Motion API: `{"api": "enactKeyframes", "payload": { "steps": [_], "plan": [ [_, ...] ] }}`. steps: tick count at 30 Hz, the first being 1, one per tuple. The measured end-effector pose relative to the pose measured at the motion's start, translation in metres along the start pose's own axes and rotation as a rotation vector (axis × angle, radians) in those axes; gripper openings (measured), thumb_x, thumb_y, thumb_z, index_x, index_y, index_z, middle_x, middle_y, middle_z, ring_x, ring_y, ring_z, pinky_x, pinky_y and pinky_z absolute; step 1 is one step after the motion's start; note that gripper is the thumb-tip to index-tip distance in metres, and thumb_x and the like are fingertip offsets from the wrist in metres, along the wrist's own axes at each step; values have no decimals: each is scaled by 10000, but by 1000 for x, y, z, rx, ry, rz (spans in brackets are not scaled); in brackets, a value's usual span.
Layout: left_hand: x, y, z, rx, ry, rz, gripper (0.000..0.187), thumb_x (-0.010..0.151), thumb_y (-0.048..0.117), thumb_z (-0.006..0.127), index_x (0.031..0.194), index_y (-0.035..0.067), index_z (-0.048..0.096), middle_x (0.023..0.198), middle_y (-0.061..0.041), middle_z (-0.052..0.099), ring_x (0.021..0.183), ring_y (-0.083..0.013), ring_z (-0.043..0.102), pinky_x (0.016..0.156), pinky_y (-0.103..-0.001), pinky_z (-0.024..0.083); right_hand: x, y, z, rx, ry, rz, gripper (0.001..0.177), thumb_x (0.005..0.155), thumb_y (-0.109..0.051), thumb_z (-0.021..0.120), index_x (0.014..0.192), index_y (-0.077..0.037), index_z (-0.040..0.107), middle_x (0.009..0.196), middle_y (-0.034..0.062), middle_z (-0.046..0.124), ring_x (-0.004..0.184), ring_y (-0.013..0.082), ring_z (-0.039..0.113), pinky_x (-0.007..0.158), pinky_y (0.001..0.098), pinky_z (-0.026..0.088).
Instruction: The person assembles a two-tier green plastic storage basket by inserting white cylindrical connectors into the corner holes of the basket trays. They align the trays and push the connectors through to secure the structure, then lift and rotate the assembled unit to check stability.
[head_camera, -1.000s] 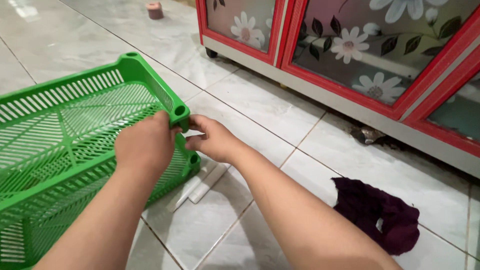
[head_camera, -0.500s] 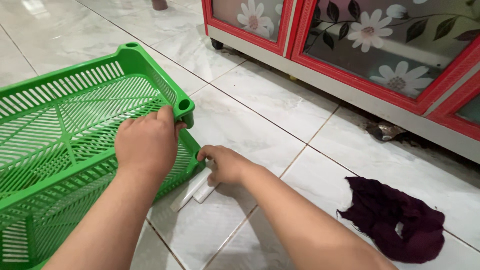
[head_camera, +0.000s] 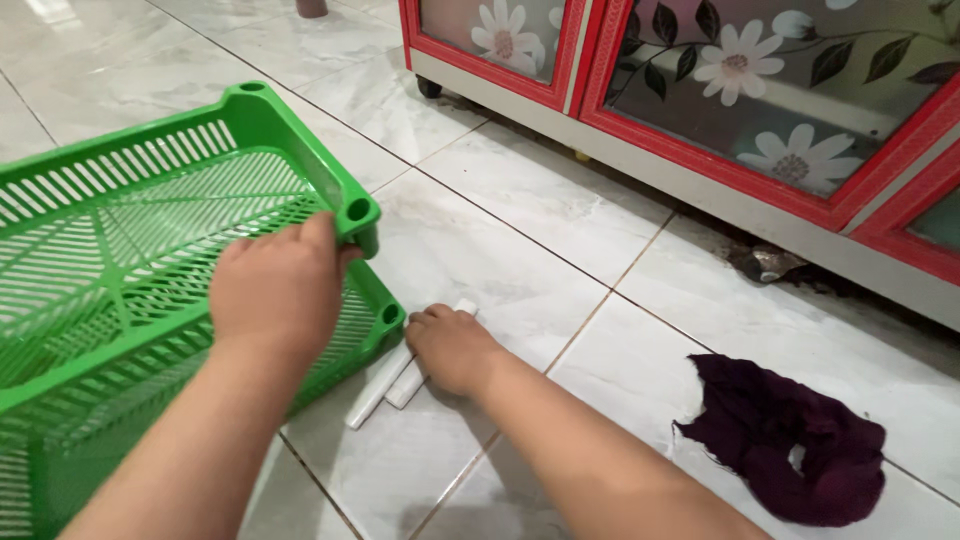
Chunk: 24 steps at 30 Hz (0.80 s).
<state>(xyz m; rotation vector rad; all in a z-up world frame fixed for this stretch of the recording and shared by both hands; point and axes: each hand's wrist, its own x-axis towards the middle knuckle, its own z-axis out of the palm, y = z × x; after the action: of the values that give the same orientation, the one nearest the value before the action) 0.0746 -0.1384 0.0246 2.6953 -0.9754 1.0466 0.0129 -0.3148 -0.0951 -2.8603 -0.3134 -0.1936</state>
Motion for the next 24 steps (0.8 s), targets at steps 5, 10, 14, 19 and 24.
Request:
{"api": "enactKeyframes", "payload": {
  "steps": [5,10,14,19,24],
  "plan": [
    [-8,-26,-9,-2,-89,-39,293,931,388,682,1015,109,656,820,-80,734,756,-300,703,726,-438,501,13,-1,10,40,-110,51,176,929,-160,548,1056,-93,651,1173,144,644,1165,364,585,961,462,493],
    [-16,-37,-15,-52,-116,-80,274,925,378,686,979,111,654,851,-85,738,785,-312,705,732,-461,499,16,-9,8,124,-212,128,218,980,-154,487,1181,-118,562,1193,112,645,1132,343,618,892,472,517],
    [-19,-38,-17,-69,-136,-78,367,901,341,684,1168,92,644,880,-92,739,823,-304,710,769,-457,509,15,-19,6,-29,-205,86,270,944,-161,539,1207,-100,536,1227,99,608,1135,347,592,901,465,518],
    [-26,-51,-31,-103,-231,-89,680,857,263,685,1481,84,484,947,-89,740,864,-290,703,801,-459,497,8,-15,-5,-68,-41,-24,253,965,-137,573,1209,-76,548,1209,108,580,1188,323,546,951,433,511],
    [-38,-64,-42,-157,-272,-95,636,901,200,657,1510,142,480,1028,-102,727,970,-301,685,838,-471,495,11,-12,-39,-162,-15,-153,377,835,-15,566,1207,-71,550,1266,109,546,1219,323,533,953,416,509]
  ]
}}
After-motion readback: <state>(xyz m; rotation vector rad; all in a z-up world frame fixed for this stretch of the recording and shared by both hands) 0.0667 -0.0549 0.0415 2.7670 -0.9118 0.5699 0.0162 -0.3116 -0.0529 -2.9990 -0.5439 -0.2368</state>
